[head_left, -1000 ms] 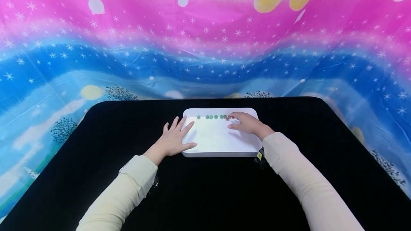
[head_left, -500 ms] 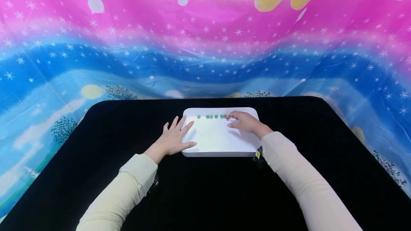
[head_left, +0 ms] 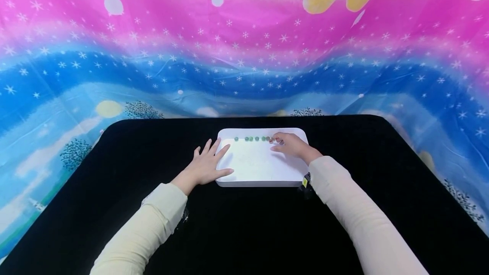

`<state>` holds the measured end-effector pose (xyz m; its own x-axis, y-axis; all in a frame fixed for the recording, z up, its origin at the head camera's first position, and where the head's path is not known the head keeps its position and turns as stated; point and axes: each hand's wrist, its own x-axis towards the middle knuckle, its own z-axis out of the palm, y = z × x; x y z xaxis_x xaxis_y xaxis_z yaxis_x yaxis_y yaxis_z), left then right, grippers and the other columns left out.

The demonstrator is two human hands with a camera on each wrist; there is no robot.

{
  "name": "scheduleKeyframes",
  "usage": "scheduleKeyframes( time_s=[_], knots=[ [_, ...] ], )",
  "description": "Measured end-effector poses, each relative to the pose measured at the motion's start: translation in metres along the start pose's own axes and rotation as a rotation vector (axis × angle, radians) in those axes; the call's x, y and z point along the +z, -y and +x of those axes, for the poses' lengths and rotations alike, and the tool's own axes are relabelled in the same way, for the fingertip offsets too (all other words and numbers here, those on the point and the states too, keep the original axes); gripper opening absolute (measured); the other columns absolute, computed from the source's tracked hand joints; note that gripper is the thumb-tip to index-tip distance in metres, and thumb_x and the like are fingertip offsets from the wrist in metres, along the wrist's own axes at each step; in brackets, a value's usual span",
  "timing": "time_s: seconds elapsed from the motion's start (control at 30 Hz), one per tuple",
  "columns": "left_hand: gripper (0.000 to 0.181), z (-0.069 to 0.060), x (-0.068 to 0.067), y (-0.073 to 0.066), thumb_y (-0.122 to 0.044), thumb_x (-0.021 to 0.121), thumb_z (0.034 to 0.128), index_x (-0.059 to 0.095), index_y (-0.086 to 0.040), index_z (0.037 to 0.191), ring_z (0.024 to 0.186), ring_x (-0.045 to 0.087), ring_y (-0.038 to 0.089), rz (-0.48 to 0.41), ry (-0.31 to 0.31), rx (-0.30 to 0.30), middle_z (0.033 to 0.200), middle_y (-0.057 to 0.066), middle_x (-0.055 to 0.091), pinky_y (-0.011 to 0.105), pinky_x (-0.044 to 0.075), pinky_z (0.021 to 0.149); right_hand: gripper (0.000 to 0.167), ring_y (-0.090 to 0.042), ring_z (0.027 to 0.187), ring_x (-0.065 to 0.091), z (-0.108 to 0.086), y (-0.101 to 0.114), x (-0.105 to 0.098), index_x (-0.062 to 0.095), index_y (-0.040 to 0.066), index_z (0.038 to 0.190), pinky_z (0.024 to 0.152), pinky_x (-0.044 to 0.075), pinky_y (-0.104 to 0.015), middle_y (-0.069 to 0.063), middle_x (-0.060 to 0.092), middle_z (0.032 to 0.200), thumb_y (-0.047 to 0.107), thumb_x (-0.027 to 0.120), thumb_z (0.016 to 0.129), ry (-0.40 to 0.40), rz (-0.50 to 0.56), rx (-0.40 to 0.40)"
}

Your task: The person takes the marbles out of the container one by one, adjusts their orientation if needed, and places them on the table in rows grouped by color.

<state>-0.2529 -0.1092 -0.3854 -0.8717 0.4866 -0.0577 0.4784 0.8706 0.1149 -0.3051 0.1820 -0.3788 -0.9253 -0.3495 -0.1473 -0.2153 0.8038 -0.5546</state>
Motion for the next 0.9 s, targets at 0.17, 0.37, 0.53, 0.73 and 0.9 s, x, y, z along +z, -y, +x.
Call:
scheduleKeyframes(
  time_s=[0.17,0.37,0.53,0.73,0.9],
  knots=[
    [0.082,0.000,0.000,0.000,-0.072,0.027,0.0749,0.011,-0.025,0.140,0.128,0.000,0.034,-0.010,0.005,-0.007,0.144,0.010,0.000,0.059,0.011,0.093,0.044,-0.027,0.104,0.046,0.003,-0.003,0.000,0.046,0.004,0.123,0.086,0.037,-0.039,-0.015,0.050,0.113,0.024,0.056,0.084,-0.010,0.026,-0.004],
    [0.082,-0.001,0.000,0.000,-0.072,0.026,0.0751,0.011,-0.025,0.140,0.127,0.002,0.035,-0.003,0.005,-0.007,0.144,0.010,0.000,0.059,0.012,0.093,0.037,-0.027,0.103,0.047,0.005,-0.007,0.000,0.049,0.004,0.119,0.085,0.038,-0.038,-0.014,0.052,0.111,0.018,0.056,0.085,-0.040,0.065,-0.013],
    [0.082,-0.001,0.000,0.000,-0.073,0.025,0.0750,0.011,-0.025,0.140,0.128,0.000,0.035,-0.019,0.014,-0.004,0.144,0.010,-0.002,0.059,0.011,0.093,0.034,-0.026,0.102,0.048,0.007,-0.009,0.002,0.052,0.005,0.117,0.084,0.039,-0.037,-0.012,0.054,0.110,0.016,0.055,0.085,-0.054,0.103,-0.011],
    [0.082,-0.001,-0.001,0.001,-0.072,0.026,0.0753,0.011,-0.024,0.140,0.128,0.000,0.035,-0.036,0.022,-0.003,0.144,0.010,-0.002,0.059,0.010,0.093,0.027,-0.025,0.098,0.050,0.012,-0.010,0.006,0.056,0.003,0.110,0.083,0.039,-0.035,-0.011,0.056,0.104,0.013,0.055,0.085,-0.085,0.135,-0.042],
    [0.083,0.000,0.001,0.001,-0.073,0.024,0.0747,0.011,-0.024,0.140,0.128,0.000,0.035,-0.037,0.020,-0.004,0.144,0.010,-0.002,0.058,0.010,0.093,0.025,-0.025,0.096,0.050,0.013,-0.010,0.008,0.057,0.003,0.108,0.083,0.039,-0.035,-0.011,0.057,0.102,0.011,0.056,0.084,-0.102,0.135,-0.039]
  ],
)
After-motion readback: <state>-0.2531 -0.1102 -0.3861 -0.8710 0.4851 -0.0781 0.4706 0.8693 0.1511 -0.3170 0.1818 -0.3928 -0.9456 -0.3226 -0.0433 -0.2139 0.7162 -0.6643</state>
